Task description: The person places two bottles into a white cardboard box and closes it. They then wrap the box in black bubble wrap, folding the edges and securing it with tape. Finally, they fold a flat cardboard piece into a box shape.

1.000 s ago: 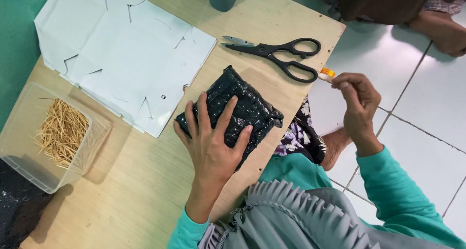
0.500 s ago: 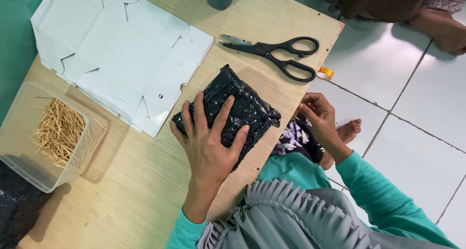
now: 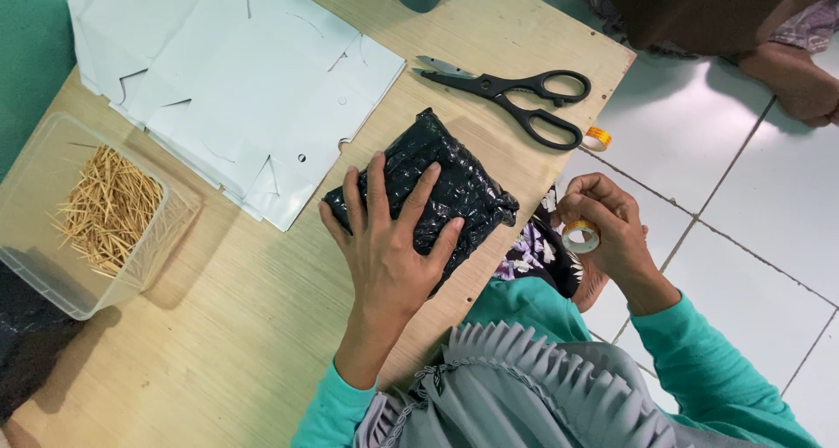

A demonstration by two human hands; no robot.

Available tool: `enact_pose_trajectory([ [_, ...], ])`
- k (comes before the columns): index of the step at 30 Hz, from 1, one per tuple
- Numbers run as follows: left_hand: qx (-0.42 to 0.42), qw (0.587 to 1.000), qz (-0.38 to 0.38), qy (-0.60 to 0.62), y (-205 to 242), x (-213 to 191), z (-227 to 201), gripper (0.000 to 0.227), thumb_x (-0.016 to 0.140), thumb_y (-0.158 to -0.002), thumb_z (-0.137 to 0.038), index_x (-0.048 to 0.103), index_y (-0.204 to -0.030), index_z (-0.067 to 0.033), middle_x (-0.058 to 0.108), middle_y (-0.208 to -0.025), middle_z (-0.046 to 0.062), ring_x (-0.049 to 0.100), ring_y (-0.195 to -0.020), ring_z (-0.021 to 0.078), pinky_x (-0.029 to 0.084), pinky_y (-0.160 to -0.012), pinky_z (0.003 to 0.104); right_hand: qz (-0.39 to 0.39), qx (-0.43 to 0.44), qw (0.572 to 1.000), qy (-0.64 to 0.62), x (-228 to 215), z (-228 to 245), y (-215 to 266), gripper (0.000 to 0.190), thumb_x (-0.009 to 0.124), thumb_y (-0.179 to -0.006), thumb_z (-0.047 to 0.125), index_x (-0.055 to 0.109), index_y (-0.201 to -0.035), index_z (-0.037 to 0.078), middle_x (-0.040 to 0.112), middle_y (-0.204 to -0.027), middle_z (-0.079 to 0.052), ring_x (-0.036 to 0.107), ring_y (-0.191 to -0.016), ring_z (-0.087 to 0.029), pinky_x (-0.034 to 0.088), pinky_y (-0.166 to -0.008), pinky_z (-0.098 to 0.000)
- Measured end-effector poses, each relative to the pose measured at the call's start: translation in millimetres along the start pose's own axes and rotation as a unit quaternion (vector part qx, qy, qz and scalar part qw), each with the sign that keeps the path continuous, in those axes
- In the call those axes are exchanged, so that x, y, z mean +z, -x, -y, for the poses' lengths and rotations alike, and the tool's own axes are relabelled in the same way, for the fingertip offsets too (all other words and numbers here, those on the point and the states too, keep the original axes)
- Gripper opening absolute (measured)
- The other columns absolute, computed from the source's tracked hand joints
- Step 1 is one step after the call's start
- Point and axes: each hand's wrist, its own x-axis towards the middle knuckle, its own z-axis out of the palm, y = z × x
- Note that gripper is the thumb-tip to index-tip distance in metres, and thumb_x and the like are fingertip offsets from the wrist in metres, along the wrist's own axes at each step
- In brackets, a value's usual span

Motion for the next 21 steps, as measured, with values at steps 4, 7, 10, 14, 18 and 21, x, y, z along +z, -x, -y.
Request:
enact_pose_trajectory([
  [4,0.002,1.000,-0.006,-0.001,-0.9,-0.3,-1.2,0.064,0.069,-0.092,-0.061,0.053,-0.150,-0.0395,0.035,-0.165,0.014,0.032,-0.151,0.0474,0.023,-0.107,0.086,0.090,-0.059,0.994,-0.029,14.1,32.2,11.0,0.004,0.064,-0.094,0.006,0.062,-0.094,0.002,0.063,-0.077,-0.013,0.065,-0.068,-0.024,0.057,-0.065,-0.0341],
  [7,-0.001,1.000,-0.026,0.007,0.4,4.8,-1.4,0.064,0.069,-0.093,-0.061,0.052,-0.150,-0.0402,0.037,-0.165,0.014,0.032,-0.152,0.0492,0.022,-0.109,0.085,0.153,-0.061,0.985,-0.043,41.2,64.1,23.1,0.005,0.062,-0.099,0.005,0.061,-0.103,0.001,0.064,-0.080,-0.015,0.063,-0.067,-0.026,0.056,-0.062,-0.0362],
  [10,0.001,1.000,-0.023,0.018,-0.4,3.5,-1.6,0.060,0.061,-0.096,-0.062,0.052,-0.151,-0.0392,0.036,-0.165,0.016,0.031,-0.152,0.0497,0.020,-0.110,0.085,0.234,-0.098,0.967,-0.019,72.7,75.6,26.3,0.013,0.061,-0.098,-0.003,0.062,-0.109,0.001,0.073,-0.098,-0.015,0.073,-0.076,-0.020,0.065,-0.070,-0.0307],
  [14,-0.014,0.999,-0.042,0.021,-1.1,5.6,-3.1,0.060,0.040,-0.097,-0.070,0.054,-0.148,-0.0407,0.039,-0.164,0.016,0.033,-0.151,0.0493,0.019,-0.112,0.083,0.288,-0.160,0.941,0.076,105.1,71.8,16.0,0.015,0.056,-0.101,-0.004,0.058,-0.117,-0.002,0.069,-0.115,-0.022,0.075,-0.078,-0.022,0.068,-0.074,-0.0295],
  [18,-0.009,0.999,-0.030,0.022,-1.8,3.3,-2.9,0.060,0.034,-0.098,-0.070,0.051,-0.148,-0.0423,0.038,-0.164,0.018,0.032,-0.151,0.0499,0.019,-0.110,0.082,0.276,-0.200,0.935,0.095,125.0,75.4,6.6,0.013,0.056,-0.103,0.000,0.058,-0.116,-0.002,0.059,-0.119,-0.023,0.074,-0.080,-0.022,0.069,-0.074,-0.0304],
  [21,-0.009,0.999,-0.028,0.033,-1.8,5.8,-2.9,0.056,0.034,-0.099,-0.066,0.051,-0.146,-0.0386,0.034,-0.165,0.016,0.031,-0.151,0.0497,0.018,-0.110,0.083,0.260,-0.209,0.940,0.076,142.4,68.7,-7.8,0.013,0.058,-0.103,0.002,0.057,-0.115,-0.001,0.054,-0.129,-0.021,0.073,-0.078,-0.023,0.069,-0.072,-0.0317],
])
